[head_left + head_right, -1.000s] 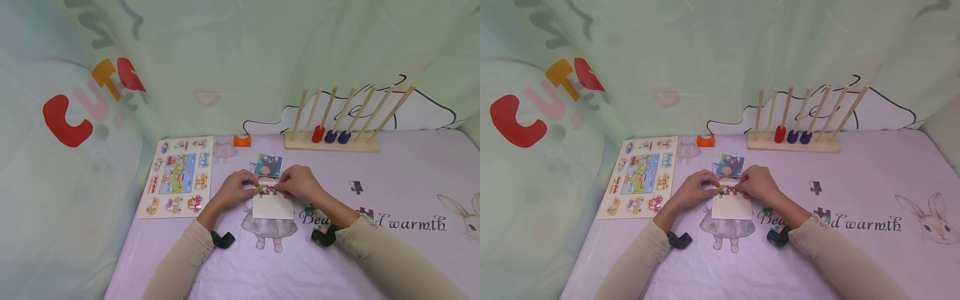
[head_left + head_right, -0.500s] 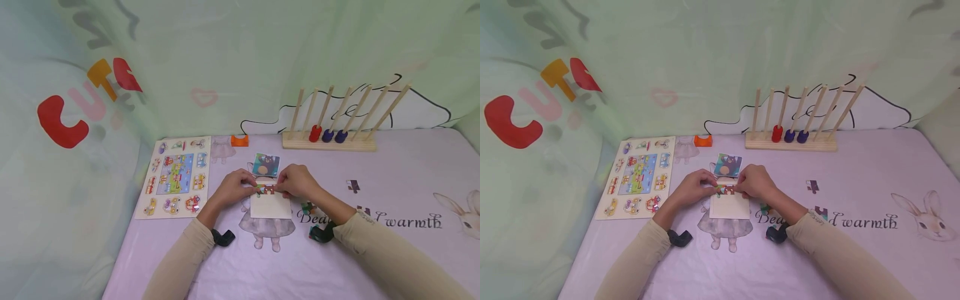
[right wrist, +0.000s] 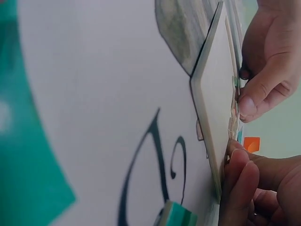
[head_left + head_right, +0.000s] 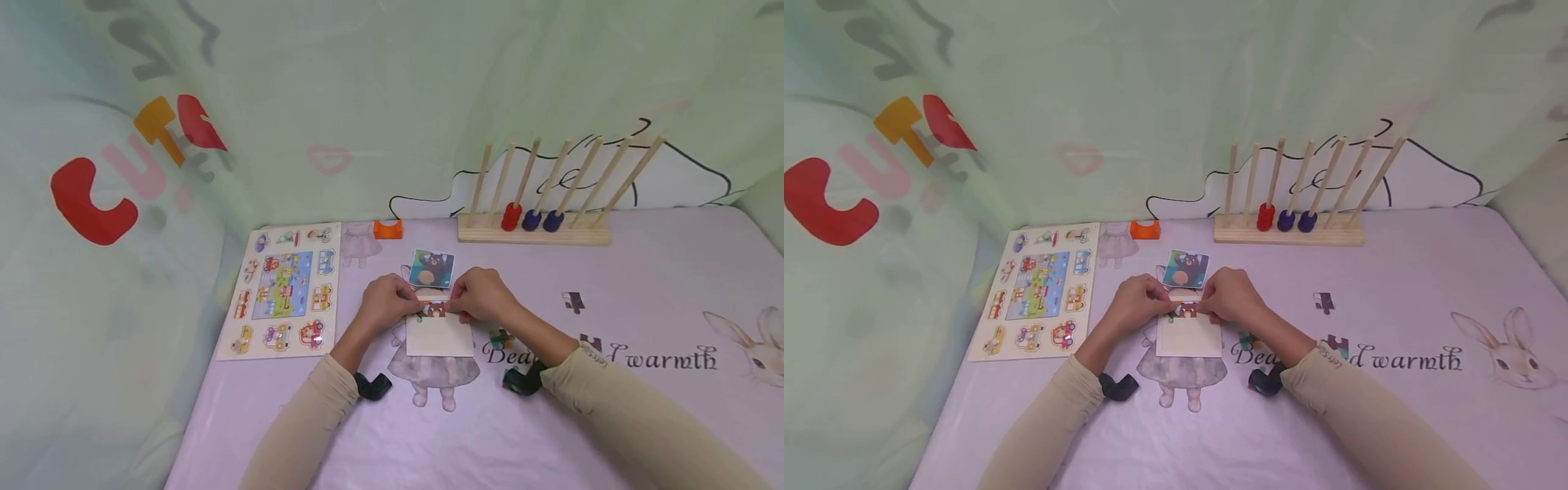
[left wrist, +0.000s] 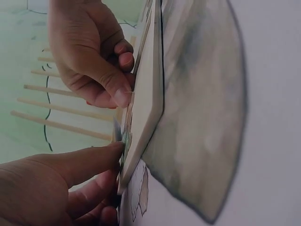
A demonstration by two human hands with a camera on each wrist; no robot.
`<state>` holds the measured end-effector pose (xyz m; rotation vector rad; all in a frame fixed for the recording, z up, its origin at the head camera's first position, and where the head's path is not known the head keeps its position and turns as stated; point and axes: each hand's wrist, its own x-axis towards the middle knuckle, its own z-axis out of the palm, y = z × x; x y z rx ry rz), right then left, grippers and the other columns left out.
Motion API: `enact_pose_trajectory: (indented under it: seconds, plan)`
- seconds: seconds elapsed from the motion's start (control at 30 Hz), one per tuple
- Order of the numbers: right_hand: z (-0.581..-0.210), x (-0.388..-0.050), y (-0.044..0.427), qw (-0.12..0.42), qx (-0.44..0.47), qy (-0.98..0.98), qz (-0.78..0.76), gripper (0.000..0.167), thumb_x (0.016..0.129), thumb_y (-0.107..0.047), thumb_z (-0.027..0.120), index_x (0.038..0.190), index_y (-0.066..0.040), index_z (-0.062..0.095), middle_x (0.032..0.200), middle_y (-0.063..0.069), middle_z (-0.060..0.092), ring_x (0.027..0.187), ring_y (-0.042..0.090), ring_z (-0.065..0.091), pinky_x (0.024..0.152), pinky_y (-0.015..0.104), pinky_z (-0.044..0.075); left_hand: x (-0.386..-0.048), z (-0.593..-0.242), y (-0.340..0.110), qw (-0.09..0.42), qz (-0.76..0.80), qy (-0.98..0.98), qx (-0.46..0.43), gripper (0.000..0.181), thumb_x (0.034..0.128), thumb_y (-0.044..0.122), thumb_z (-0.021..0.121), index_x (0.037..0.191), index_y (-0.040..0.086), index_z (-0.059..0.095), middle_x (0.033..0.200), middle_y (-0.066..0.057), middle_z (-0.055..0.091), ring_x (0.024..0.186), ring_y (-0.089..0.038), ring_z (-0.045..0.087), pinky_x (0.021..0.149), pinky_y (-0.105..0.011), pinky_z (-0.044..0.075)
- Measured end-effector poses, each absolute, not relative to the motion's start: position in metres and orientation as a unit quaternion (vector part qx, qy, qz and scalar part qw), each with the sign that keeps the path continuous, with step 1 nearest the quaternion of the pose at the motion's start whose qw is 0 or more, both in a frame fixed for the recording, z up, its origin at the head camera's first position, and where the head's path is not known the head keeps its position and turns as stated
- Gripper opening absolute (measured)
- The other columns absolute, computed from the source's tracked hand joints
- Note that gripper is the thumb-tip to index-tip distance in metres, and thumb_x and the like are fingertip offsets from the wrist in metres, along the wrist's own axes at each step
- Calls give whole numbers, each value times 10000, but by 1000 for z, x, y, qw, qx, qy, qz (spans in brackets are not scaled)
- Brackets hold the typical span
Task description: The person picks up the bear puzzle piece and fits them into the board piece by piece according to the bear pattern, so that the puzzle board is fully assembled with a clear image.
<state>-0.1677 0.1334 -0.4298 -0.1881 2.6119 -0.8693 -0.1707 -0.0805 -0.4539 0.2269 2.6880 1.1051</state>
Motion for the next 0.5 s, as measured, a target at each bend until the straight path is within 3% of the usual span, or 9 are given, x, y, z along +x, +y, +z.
enact_pose_trajectory:
  seconds: [0.5]
  plan:
    - [-429,-165,133,182,-66,929,-315,220,879,-236,809,745,-86,718,552,23,642,507,118,581,557,273,386,-168,-455,-79,102,385,915,68,159,822,240,840,743,132,754,912,-1,663,864,-166,570,790,-336,432]
